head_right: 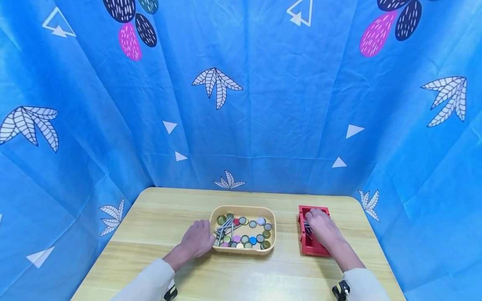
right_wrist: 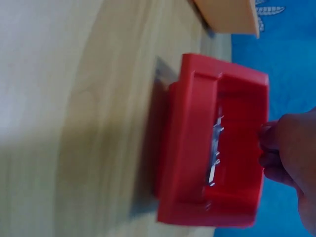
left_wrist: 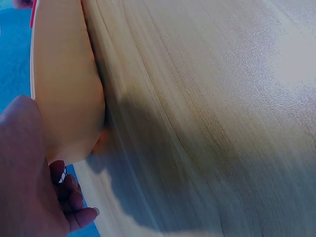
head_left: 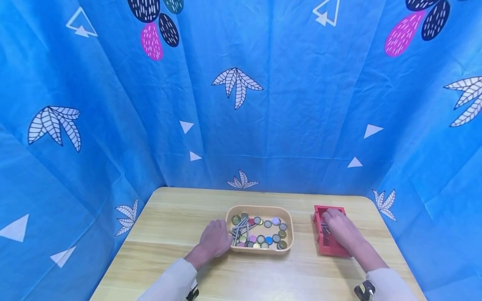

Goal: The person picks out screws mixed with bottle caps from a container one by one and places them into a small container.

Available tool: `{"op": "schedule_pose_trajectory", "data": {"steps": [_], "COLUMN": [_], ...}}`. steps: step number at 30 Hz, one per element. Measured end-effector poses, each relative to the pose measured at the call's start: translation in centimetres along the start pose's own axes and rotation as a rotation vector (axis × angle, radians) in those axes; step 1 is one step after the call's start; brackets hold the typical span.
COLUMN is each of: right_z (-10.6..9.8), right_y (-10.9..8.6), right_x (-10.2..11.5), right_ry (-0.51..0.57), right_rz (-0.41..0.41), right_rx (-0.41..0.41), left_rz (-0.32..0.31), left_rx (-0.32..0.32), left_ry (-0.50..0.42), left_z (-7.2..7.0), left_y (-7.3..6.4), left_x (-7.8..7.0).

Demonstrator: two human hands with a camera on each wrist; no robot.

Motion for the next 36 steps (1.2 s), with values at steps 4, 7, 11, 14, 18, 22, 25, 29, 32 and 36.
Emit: {"op": "schedule_pose_trajectory", "data": {"steps": [4, 7, 11, 14, 18, 22, 25, 29, 32, 36], "right_z": [-1.4, -2.3, -2.9, -3.1, -3.5, -3.9, -4.0, -3.5, -2.7, -1.7], "right_y": [1.1, 1.9, 3.0, 3.9, 5.0, 5.9, 6.5, 7.3, 7.9, 8.7], "right_x": [0.9, 1.6, 2.7, 3.6, 5.0, 6.8, 8.3, 9.9, 11.0, 12.5], "right_ry": [0.041, 0.079, 0.08, 0.075, 0.131, 0.171, 0.188, 0.237, 0.27, 0.313], "right_rz": [-0.01, -0.024, -0.044, -0.048, -0.044, -0.106, -0.172, -0.221, -0.247, -0.277], "right_rx": [-0.028, -0.054, -0.057, -0.059, -0.093, -0.177, -0.246, -0.269, -0.244, -0.204], "left_rz": [-0.001, -0.009, -0.013, -0.014, -0.015, -0.019, -0.022, -0.028, -0.033, -0.037], "left_rx": [-0.012, -0.013, -0.005, 0.003, 0.011, 0.019, 0.025, 0.03, 0.033, 0.034], "left_ry": [-0.008, -0.025, -0.038, -0.023, -0.011, -0.019, -0.03, -0.045, -0.055, -0.079], "left_z": [-0.1, -0.1, -0.2, -0.1, 0.0, 0.0, 0.1, 0.2, 0.2, 0.1], "left_y": [0.0, 0.1, 0.2, 0.2, 0.2, 0.1, 0.1, 0.1, 0.1, 0.1], "left_x": [0.0, 0.0, -0.1, 0.0, 0.1, 0.1, 0.2, 0.3, 0.3, 0.3]}}
Point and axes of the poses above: each hand's wrist, its own y-axis towards the middle knuckle, its own z-axis out of the palm, x = y × z, the point moved 8 cm from there along y, towards the middle knuckle, and after that the axes turned 7 degrees about -y, right-handed, at the moved point
